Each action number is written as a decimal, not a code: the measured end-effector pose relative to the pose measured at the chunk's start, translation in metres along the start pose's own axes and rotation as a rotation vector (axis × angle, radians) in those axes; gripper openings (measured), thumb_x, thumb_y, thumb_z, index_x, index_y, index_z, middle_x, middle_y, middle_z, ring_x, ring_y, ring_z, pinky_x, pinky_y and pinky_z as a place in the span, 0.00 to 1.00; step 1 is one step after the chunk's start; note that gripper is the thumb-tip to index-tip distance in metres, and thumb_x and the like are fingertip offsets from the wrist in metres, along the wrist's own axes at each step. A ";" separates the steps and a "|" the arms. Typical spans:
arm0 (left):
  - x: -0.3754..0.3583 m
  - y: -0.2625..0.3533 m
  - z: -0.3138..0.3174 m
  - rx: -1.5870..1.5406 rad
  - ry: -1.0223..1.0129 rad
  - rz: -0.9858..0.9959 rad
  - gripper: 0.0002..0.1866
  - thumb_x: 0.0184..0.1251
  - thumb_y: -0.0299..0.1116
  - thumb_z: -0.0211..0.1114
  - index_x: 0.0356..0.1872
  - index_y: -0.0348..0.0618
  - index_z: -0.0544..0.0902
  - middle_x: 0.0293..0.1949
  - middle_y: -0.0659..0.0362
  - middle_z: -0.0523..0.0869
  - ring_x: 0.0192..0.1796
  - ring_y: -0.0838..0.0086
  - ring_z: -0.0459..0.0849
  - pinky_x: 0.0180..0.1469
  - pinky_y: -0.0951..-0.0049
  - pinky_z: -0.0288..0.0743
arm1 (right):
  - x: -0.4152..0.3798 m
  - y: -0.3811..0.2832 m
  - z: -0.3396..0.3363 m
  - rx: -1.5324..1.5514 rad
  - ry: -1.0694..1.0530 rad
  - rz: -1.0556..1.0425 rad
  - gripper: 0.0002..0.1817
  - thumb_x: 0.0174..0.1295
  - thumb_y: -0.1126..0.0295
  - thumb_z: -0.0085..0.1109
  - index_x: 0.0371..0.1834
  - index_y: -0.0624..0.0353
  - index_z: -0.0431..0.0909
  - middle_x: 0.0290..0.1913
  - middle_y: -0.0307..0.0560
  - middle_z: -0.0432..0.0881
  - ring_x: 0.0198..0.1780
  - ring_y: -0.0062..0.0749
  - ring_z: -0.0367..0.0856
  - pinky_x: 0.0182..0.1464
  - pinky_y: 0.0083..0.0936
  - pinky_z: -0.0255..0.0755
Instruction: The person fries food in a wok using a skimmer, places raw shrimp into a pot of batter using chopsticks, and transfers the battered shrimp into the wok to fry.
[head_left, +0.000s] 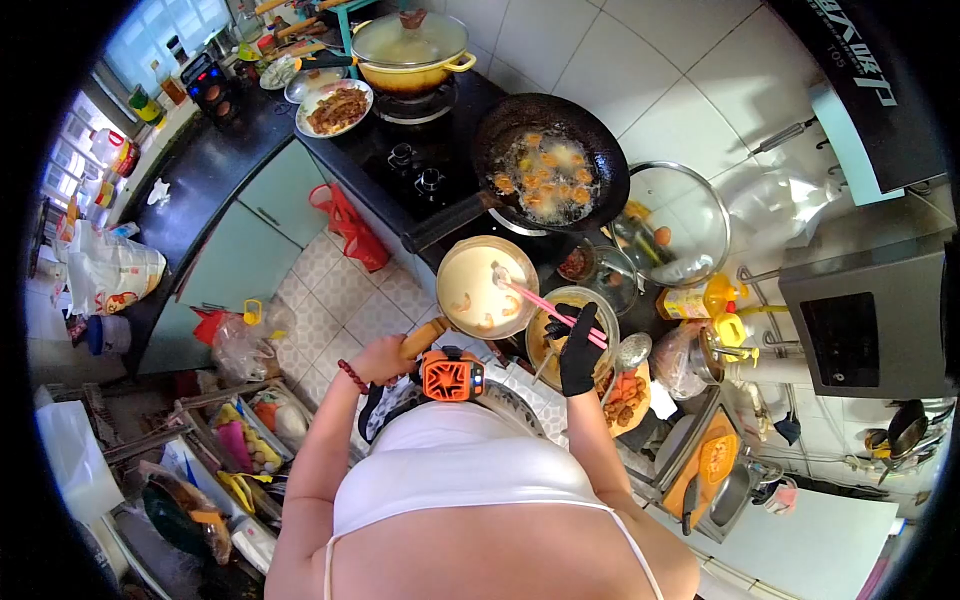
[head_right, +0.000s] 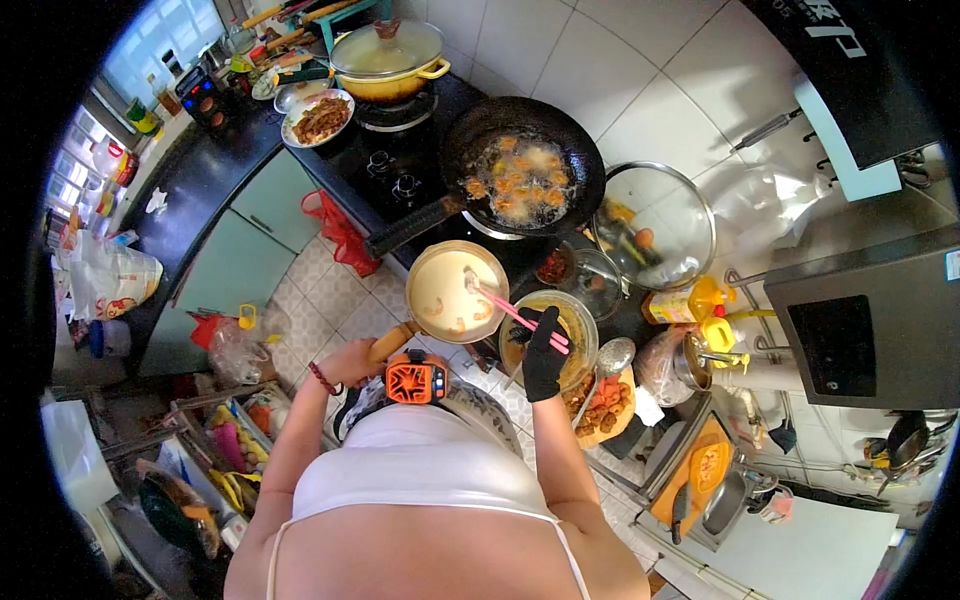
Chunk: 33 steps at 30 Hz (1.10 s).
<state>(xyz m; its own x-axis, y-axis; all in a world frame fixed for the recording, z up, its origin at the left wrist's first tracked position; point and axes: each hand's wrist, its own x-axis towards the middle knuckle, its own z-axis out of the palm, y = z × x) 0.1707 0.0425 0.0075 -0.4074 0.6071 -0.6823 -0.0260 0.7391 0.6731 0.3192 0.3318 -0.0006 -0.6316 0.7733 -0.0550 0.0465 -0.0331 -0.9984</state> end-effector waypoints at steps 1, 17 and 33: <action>-0.001 0.001 0.000 0.001 0.005 -0.004 0.14 0.56 0.35 0.64 0.40 0.38 0.76 0.19 0.60 0.79 0.15 0.75 0.78 0.17 0.74 0.72 | -0.003 -0.006 -0.003 -0.017 -0.039 0.027 0.26 0.72 0.55 0.39 0.35 0.67 0.81 0.29 0.45 0.83 0.28 0.23 0.79 0.32 0.20 0.71; 0.002 -0.002 0.001 -0.021 -0.012 0.002 0.12 0.52 0.31 0.63 0.36 0.36 0.74 0.18 0.60 0.77 0.14 0.76 0.76 0.14 0.76 0.69 | -0.025 0.005 0.022 0.149 -0.139 0.092 0.21 0.71 0.58 0.44 0.35 0.65 0.80 0.32 0.43 0.84 0.30 0.22 0.80 0.33 0.20 0.72; 0.007 0.001 0.005 0.010 -0.010 -0.104 0.12 0.55 0.31 0.63 0.38 0.36 0.75 0.14 0.62 0.76 0.13 0.78 0.74 0.14 0.77 0.66 | -0.041 0.025 0.020 0.217 -0.138 0.064 0.21 0.72 0.58 0.42 0.37 0.65 0.80 0.28 0.43 0.83 0.28 0.23 0.79 0.31 0.18 0.72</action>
<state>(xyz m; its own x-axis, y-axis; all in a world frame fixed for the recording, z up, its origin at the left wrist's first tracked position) 0.1728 0.0495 0.0021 -0.3941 0.5300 -0.7509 -0.0589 0.8008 0.5961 0.3309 0.2868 -0.0233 -0.7332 0.6719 -0.1045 -0.0683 -0.2256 -0.9718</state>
